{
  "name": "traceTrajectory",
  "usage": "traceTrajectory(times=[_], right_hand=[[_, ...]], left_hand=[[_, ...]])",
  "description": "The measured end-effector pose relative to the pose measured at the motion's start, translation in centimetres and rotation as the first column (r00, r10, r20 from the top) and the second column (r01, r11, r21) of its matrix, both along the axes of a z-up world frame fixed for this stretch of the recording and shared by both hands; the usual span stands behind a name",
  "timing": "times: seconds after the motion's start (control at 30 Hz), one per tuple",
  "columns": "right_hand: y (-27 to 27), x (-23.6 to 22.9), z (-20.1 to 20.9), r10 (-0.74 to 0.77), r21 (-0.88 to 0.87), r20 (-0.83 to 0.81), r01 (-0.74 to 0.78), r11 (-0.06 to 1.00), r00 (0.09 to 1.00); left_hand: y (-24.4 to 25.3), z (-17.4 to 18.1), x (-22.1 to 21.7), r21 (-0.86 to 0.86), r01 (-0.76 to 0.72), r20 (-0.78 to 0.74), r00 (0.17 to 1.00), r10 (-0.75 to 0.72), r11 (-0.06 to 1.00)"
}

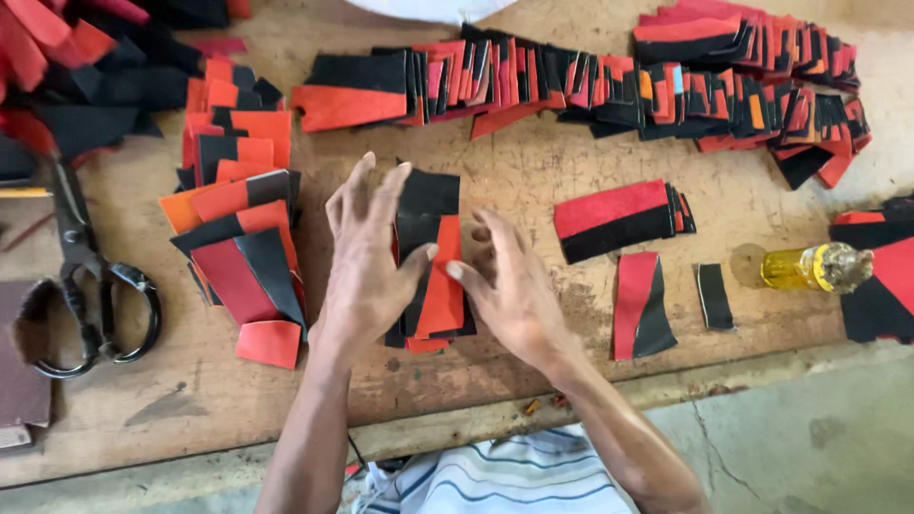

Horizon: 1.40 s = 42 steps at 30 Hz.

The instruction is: The person repeatedly picks up red and black foam pieces, aligns and presses them together by hand, and stacks the assembled units on the table. The process continues with multiple identical pieces handled one at a time.

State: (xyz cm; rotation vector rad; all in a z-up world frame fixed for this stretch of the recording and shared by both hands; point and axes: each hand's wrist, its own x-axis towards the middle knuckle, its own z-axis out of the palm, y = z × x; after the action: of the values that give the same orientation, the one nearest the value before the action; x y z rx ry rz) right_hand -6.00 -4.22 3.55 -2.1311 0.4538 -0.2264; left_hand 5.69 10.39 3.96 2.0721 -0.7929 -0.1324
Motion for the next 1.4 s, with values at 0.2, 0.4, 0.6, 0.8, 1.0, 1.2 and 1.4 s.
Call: traceTrajectory(times=[0.2,0.4,0.6,0.8,1.0,1.2,1.4], right_hand=[[2.5,-1.3,0.9,0.065,0.154,-0.023,-0.061,0.986,0.998],[1.3,-1.7,-1.0,0.121,0.006,0.092,-0.122,0.993,0.988],[-7.1,-5.6,-0.6,-0.089,-0.009,0.008,0.089,0.996,0.996],[-19.9,-10.8,-1.5,-0.355,-0.406,0.114,0.37,0.836,0.928],[-24.6,-12.1,-3.8,-0.286,-0.17,0.125,0.305,0.937,0.95],[-21.3,-9.5,-3.7,-0.23,-0.204,0.176,0.264,0.943,0.957],[-19.8,-8.1,-0.6,-0.188,-0.126,0.134,0.205,0.971,0.973]], left_hand=[[0.3,-0.3,0.2,0.096,0.03,-0.03,0.999,-0.027,0.995],[0.2,0.5,-0.4,0.126,-0.052,0.052,0.998,0.046,0.991],[-1.7,2.9,-4.0,0.076,-0.116,0.299,0.95,0.088,0.99],[-9.4,1.4,-9.3,-0.102,0.318,0.13,0.944,-0.304,0.943],[-20.2,-3.1,-11.3,-0.039,0.447,0.209,0.878,-0.431,0.893],[-23.7,-5.5,-9.2,0.087,0.417,0.291,0.858,-0.423,0.905],[-22.1,-6.5,-7.7,0.04,0.446,0.401,0.813,-0.423,0.894]])
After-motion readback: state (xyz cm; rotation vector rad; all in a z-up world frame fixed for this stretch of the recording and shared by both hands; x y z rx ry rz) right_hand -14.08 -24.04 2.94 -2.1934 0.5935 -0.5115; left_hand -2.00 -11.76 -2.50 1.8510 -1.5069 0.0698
